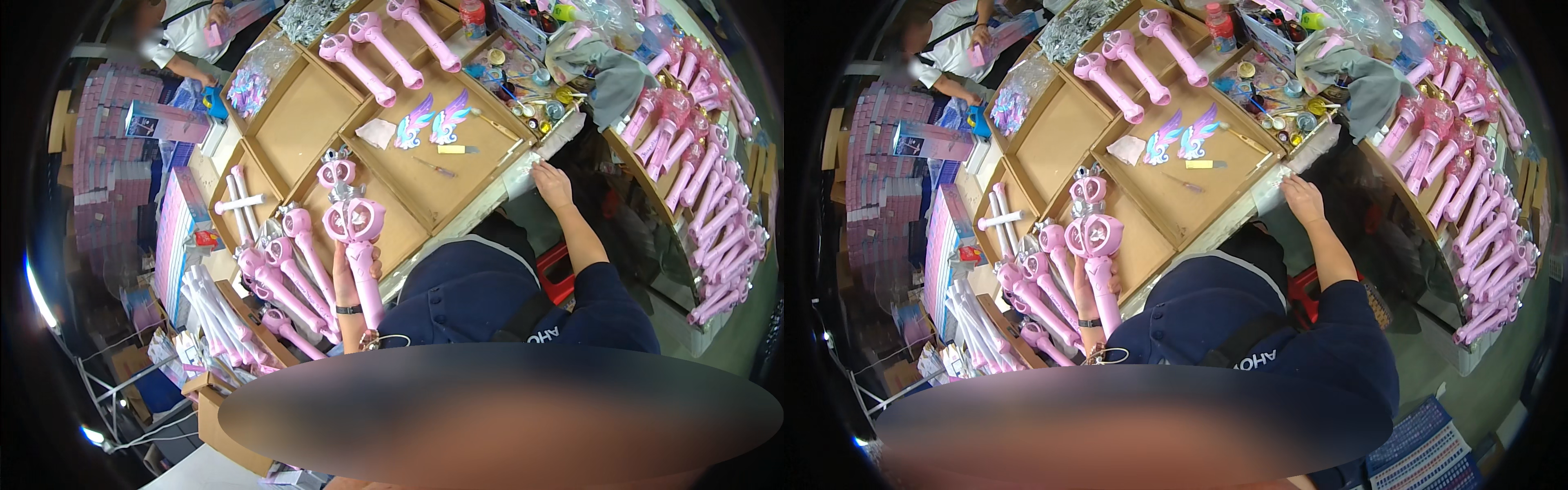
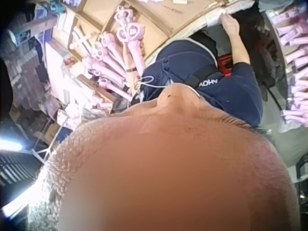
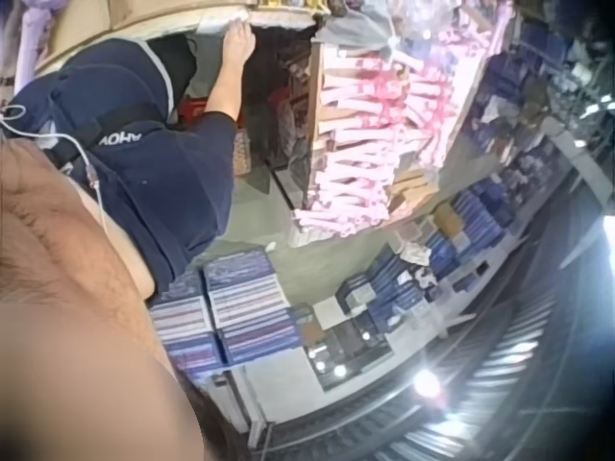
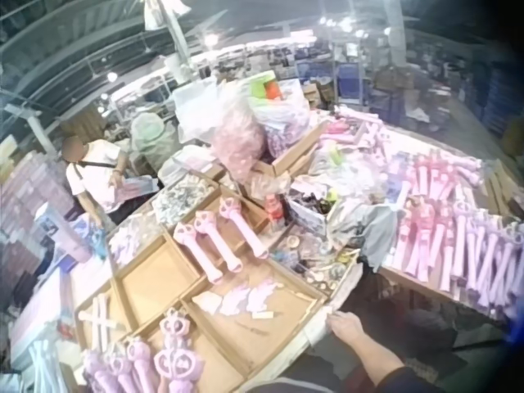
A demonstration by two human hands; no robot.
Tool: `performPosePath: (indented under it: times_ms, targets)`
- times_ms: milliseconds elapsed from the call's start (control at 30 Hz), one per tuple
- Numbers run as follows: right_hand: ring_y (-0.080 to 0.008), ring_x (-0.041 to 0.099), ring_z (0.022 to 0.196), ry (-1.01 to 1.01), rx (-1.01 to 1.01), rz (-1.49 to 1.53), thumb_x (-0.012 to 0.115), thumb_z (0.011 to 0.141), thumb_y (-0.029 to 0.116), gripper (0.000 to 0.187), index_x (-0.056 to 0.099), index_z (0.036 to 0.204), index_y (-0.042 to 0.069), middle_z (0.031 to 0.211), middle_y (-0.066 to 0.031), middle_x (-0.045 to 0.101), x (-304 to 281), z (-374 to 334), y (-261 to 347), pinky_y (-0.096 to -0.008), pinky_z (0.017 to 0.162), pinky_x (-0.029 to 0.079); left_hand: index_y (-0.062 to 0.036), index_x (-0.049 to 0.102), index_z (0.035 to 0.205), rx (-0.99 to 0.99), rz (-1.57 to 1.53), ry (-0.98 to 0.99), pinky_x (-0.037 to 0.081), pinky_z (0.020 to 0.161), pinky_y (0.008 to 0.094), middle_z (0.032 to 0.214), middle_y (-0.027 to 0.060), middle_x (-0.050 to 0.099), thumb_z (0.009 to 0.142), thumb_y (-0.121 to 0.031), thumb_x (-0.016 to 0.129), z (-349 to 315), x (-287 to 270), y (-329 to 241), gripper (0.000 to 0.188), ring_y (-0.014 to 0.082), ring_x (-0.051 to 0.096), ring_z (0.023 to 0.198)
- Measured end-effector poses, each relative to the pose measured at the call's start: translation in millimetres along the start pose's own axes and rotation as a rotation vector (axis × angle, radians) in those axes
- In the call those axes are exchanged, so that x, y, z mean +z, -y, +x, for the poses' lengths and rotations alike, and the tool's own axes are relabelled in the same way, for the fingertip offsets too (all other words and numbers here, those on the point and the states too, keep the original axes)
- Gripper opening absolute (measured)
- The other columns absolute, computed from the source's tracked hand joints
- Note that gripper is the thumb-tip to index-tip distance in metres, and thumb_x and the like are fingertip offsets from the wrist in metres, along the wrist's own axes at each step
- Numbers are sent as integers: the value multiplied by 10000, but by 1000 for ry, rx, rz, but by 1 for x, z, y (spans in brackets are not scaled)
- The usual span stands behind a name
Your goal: The person assembles pink decorative wands by attaching a clear plastic top and a silver crown piece, then inserting a colorful wing-shaped sticker into a slot. They wipe the wand with a cloth, use a small tool to adjust internal parts, and place the finished wand on the table.
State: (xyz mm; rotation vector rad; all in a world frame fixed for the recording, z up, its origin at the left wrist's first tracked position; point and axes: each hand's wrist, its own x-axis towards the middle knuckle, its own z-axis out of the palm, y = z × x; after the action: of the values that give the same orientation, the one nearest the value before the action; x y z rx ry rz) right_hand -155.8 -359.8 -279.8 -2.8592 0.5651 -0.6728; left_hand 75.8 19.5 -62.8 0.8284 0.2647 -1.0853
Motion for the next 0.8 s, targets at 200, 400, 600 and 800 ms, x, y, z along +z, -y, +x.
performPosePath:
  times_ms: [200, 400, 600, 800]
  targets:
    - [-175, 584, 1000, -48, 13, 10, 645, 708, 81, 151, 600, 848, 114, 997, -11, 641, 5, 0, 2, -297, 742, 478, 48, 468, 1147, -7, 7, 6, 402, 422, 247, 761, 116, 552, 876, -548, 430, 2, 1, -2, 656, 175, 492, 478]
    - [-240, 598, 949, -64, 214, 123, 632, 708, 60, 151, 585, 851, 61, 962, -70, 632, 5, -1, 4, -341, 784, 486, 29, 466, 1165, -13, -6, 25, 402, 426, 246, 768, 106, 552, 875, -552, 431, 0, 0, -4, 650, 173, 497, 493]
    - [-315, 545, 979, -365, 301, 169, 641, 719, 35, 129, 588, 837, 24, 1022, -137, 584, -35, 48, 53, -396, 855, 432, -16, 481, 1153, 10, -14, 72, 420, 426, 252, 788, 120, 570, 884, -514, 446, 2, 4, -10, 567, 189, 531, 521]
    - [-266, 566, 848, -387, -146, 763, 668, 618, -21, 213, 570, 791, 56, 910, -95, 564, -106, 123, 190, -358, 772, 456, -37, 546, 998, -73, -26, 195, 414, 392, 251, 713, 130, 572, 911, -503, 400, 21, 43, -11, 496, 201, 527, 467]
